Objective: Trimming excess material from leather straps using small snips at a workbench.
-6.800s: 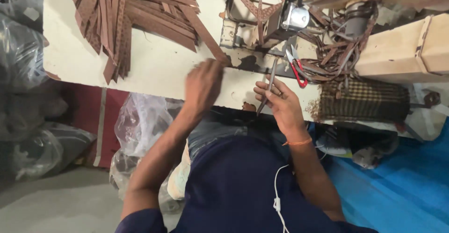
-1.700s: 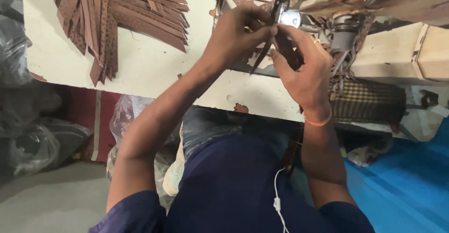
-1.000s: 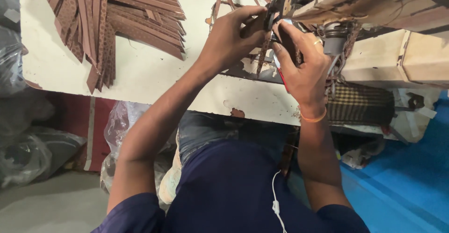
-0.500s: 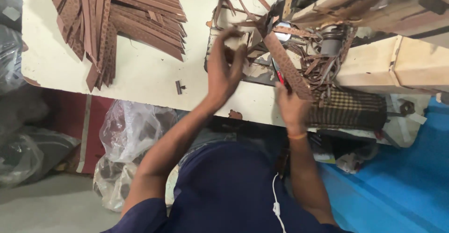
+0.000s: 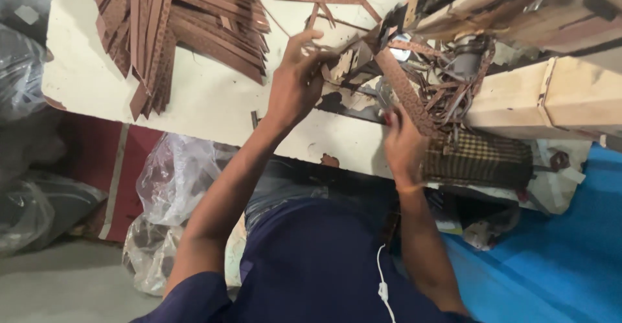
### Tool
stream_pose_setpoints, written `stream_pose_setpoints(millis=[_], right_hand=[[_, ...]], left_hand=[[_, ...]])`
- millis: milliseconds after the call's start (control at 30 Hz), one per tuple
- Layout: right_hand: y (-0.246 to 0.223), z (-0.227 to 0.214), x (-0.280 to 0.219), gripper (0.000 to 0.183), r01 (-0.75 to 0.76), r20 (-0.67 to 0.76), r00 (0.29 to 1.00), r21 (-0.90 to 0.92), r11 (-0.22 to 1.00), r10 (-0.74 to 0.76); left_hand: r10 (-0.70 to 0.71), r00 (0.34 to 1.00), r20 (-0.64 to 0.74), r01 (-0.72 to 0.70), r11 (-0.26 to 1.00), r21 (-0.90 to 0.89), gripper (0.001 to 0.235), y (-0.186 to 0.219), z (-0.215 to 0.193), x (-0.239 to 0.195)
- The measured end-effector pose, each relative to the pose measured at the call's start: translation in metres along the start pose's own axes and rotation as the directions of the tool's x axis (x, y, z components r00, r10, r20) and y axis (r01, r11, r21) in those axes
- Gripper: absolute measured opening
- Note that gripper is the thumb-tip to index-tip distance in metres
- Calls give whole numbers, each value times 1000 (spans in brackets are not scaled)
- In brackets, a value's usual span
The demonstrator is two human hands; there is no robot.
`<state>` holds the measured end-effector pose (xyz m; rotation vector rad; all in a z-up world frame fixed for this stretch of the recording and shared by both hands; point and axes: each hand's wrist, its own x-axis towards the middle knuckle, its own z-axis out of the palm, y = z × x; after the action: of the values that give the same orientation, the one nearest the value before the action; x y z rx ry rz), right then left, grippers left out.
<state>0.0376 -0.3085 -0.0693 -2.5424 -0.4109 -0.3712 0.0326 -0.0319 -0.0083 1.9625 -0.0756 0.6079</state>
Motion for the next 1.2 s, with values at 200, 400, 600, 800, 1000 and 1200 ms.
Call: stream_pose_setpoints(millis=[200,400,600,800,1000,1200], right_hand=[[14,-2,16,21,-275,3,961,157,949,278],[-15,-7,4,26,154,-64,984,-170,973,-166],[-31,1,-3,20,141,103,985,-47,989,-136],[-36,3,-12,16,-17,65,998,507,862,-18],[-72,-6,14,38,-639,602,765,754,151,228],[-96,-1,45,30,-575,553,817,801,164,165]], left_hand=[[-96,993,65,105,984,-145,17,-3,1,-8],[-297,949,107,314,923,-221,26,4,0,-10],[-354,935,38,346,882,-320,31,-4,8,-25],[-427,901,82,426,828,-364,30,14,14,-31],[-178,982,-56,172,980,-99,18,18,15,-39],[-216,974,-64,206,970,-131,14,25,12,-39]])
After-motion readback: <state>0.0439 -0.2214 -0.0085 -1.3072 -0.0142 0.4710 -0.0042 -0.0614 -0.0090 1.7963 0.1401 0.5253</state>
